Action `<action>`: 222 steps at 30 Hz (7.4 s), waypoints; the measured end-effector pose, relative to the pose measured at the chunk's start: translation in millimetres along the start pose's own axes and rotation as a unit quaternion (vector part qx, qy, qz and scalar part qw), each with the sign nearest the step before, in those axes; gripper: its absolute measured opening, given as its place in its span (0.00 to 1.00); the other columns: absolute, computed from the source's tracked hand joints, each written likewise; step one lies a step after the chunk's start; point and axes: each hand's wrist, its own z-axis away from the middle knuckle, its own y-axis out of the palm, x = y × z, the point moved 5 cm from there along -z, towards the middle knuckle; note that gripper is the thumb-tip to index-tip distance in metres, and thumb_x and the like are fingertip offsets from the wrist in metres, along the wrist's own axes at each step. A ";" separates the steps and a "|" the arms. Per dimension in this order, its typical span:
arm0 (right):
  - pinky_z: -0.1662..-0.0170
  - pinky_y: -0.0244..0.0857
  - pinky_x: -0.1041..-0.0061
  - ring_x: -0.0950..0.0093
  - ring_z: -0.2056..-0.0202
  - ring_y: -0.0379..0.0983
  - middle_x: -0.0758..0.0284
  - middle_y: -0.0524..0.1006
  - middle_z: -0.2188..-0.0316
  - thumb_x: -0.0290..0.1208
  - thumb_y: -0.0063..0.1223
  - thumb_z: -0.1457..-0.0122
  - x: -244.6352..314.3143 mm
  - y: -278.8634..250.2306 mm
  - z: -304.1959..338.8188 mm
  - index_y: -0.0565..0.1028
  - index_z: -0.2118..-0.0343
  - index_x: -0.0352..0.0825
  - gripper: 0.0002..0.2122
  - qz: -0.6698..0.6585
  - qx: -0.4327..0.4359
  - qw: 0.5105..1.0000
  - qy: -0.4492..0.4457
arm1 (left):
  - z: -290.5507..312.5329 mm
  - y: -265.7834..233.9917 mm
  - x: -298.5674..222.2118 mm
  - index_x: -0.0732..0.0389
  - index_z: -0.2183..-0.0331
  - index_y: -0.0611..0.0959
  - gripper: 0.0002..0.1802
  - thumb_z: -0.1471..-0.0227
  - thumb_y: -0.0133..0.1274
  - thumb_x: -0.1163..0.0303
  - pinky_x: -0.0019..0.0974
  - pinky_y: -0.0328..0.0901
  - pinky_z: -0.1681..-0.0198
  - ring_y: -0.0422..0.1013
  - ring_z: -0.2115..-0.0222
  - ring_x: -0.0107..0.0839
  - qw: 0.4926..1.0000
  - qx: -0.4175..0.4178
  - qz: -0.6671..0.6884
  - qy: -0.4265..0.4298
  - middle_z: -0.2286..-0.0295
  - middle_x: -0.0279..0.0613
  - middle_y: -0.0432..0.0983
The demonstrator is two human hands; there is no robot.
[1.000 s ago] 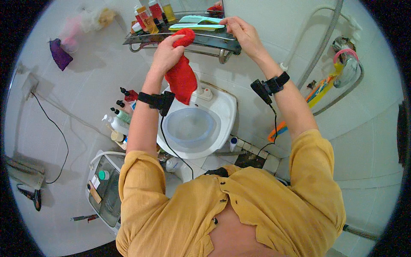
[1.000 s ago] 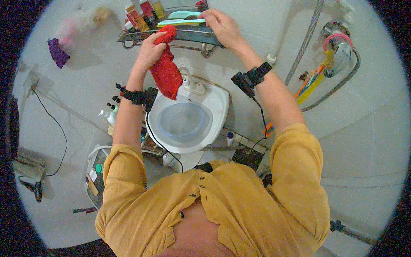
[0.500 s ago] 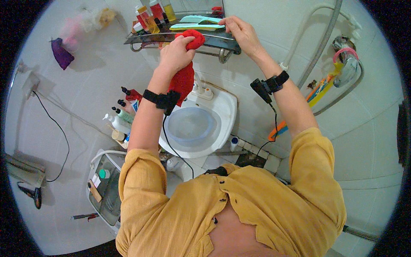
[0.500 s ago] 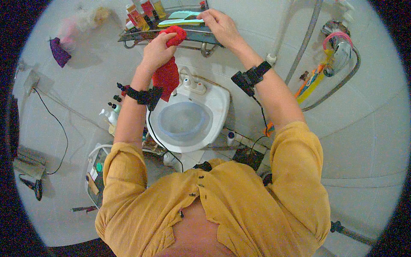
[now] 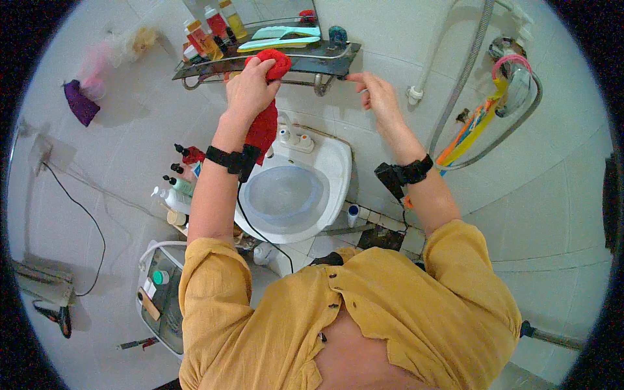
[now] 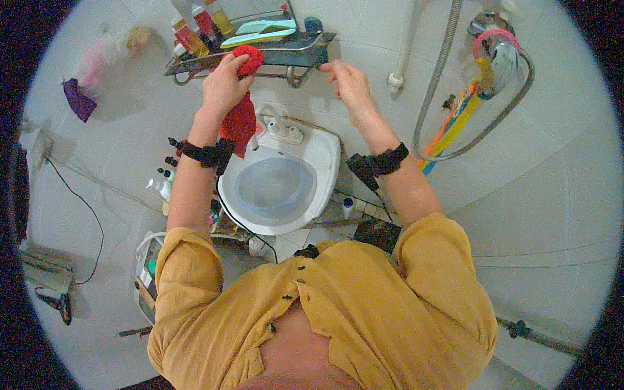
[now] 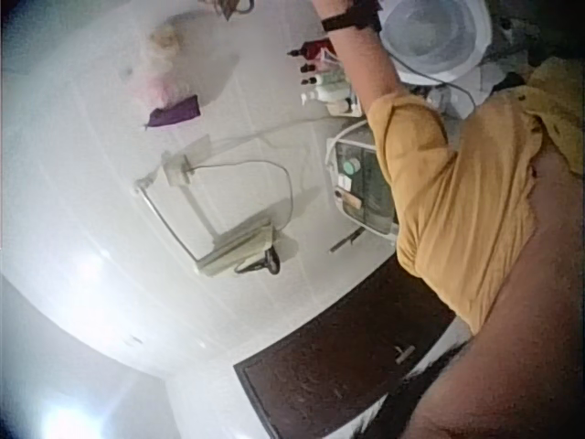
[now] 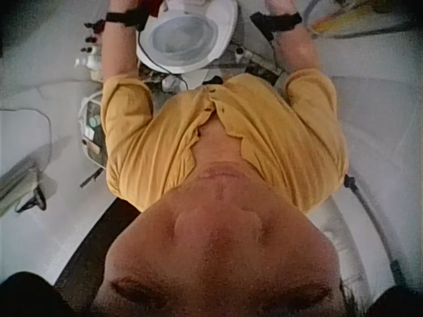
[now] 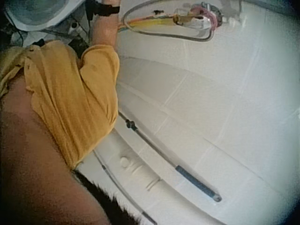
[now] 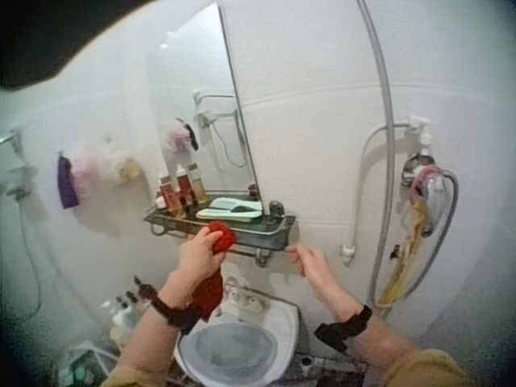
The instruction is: The person wipes several personal care bottles and containers with a red cloth, then wipes the metal shelf above the sink. The person handles a white pump bottle, a green-lidded jar, a white-lidded jar, and a yellow bottle, wiping each before placing them back on the shelf.
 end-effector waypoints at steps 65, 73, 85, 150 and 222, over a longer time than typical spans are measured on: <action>0.72 0.56 0.79 0.82 0.76 0.61 0.69 0.71 0.68 0.37 0.49 0.38 -3.9 18.5 -5.0 0.72 0.59 0.32 0.13 -0.366 0.124 0.913 0.133 | 6.1 -2.3 9.0 0.48 0.52 0.78 0.24 0.54 0.55 0.60 0.47 0.70 0.61 0.75 0.63 0.46 0.999 -0.033 0.022 0.010 0.61 0.40 0.75; 0.71 0.59 0.80 0.82 0.73 0.63 0.70 0.72 0.66 0.40 0.47 0.37 5.2 16.2 19.6 0.69 0.49 0.32 0.19 -0.215 0.162 0.958 0.101 | 33.7 -5.4 38.8 0.57 0.52 0.77 0.24 0.54 0.56 0.66 0.41 0.69 0.61 0.76 0.64 0.41 0.968 -0.133 0.204 -0.055 0.64 0.41 0.77; 0.37 0.50 0.65 0.64 0.37 0.56 0.60 0.67 0.43 0.27 0.56 0.46 71.9 81.7 76.7 0.65 0.41 0.41 0.28 0.245 0.189 0.897 -0.314 | 102.5 3.6 -87.5 0.54 0.40 0.62 0.32 0.39 0.44 0.48 0.36 0.61 0.47 0.62 0.46 0.29 0.541 0.091 0.830 -0.104 0.46 0.37 0.64; 0.53 0.64 0.69 0.67 0.59 0.72 0.60 0.76 0.60 0.40 0.38 0.41 54.8 134.8 -171.4 0.73 0.56 0.31 0.19 0.525 0.320 0.775 -0.147 | 64.5 51.4 -11.2 0.62 0.52 0.76 0.21 0.48 0.51 0.70 0.28 0.66 0.70 0.73 0.72 0.24 0.709 -0.051 0.666 -0.225 0.69 0.34 0.76; 0.55 0.68 0.63 0.57 0.60 0.76 0.51 0.78 0.64 0.36 0.48 0.50 170.6 24.9 -115.6 0.75 0.55 0.36 0.19 0.674 0.186 0.697 -0.158 | 6.3 5.4 -68.3 0.53 0.60 0.83 0.16 0.54 0.53 0.65 0.45 0.68 0.62 0.71 0.62 0.40 0.962 -0.227 0.131 0.071 0.64 0.36 0.76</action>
